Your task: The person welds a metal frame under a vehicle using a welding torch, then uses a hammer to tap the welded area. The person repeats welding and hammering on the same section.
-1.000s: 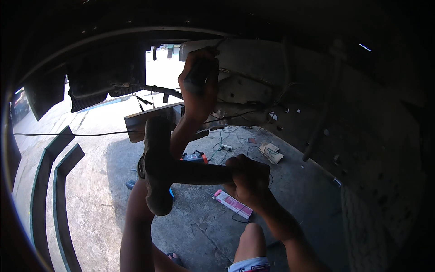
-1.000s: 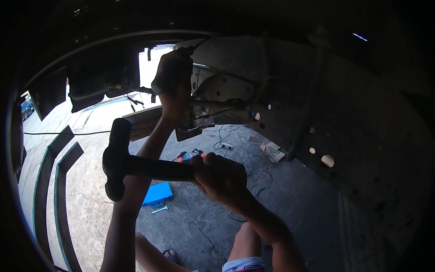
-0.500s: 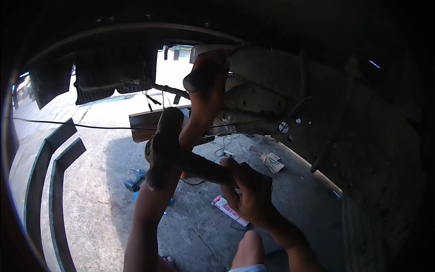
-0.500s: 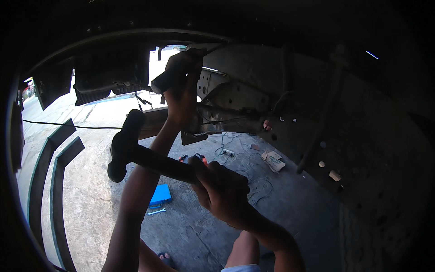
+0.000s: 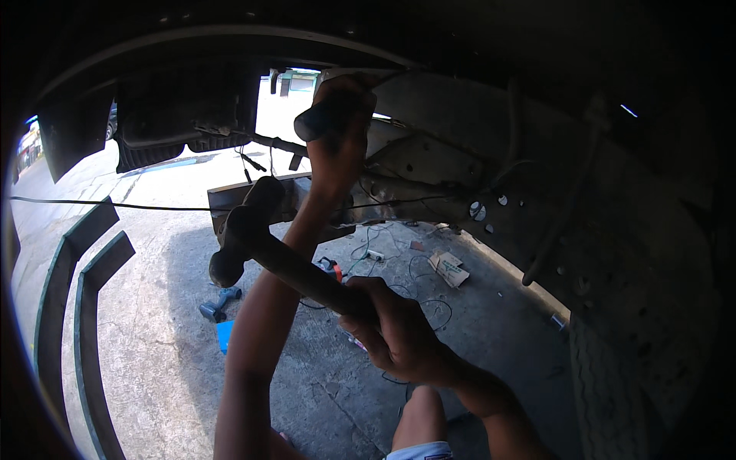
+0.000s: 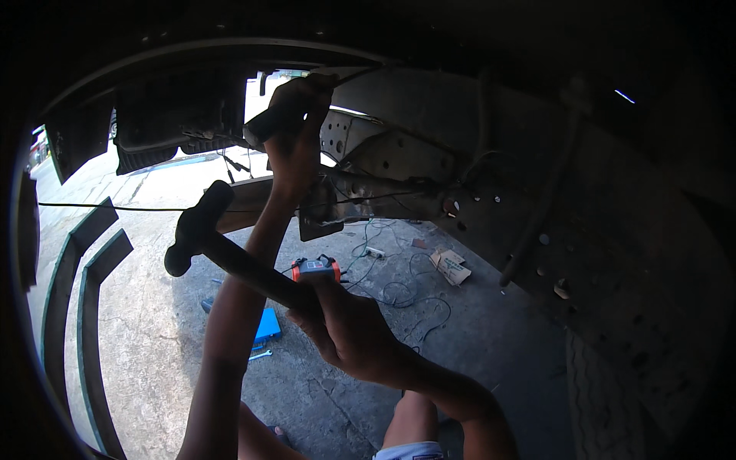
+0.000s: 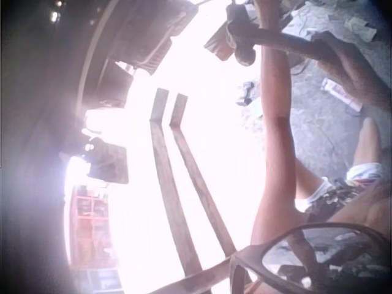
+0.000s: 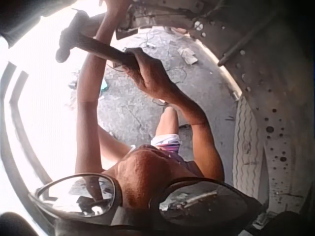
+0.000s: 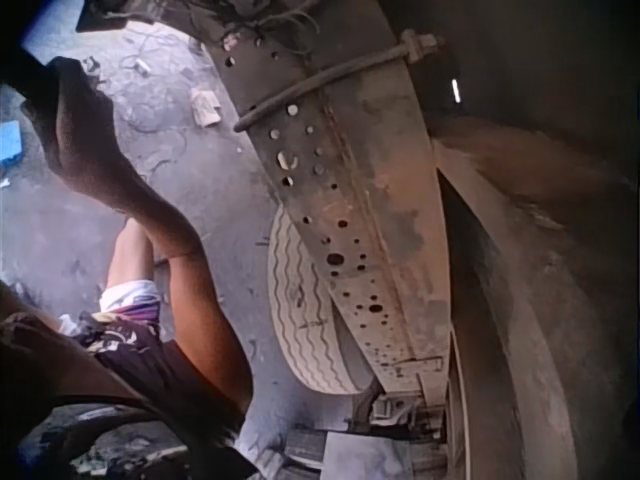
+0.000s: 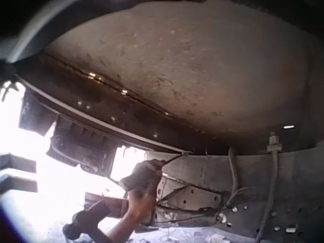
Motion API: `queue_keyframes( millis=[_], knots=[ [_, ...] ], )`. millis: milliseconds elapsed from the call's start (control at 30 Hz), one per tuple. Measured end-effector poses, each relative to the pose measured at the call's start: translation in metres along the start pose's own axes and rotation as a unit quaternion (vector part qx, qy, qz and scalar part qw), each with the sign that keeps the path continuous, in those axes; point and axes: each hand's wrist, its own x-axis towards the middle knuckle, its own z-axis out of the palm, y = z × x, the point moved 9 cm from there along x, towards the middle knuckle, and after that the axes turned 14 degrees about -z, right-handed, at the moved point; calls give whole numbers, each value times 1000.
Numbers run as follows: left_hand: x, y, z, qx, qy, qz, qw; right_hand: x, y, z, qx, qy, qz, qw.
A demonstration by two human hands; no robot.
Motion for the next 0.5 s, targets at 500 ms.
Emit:
queue_keyframes(
  millis=[500],
  knots=[
    [14,-8,-7,8,-14,-15,1000,32,-8,9,-134,55,-126,981]
  ],
)
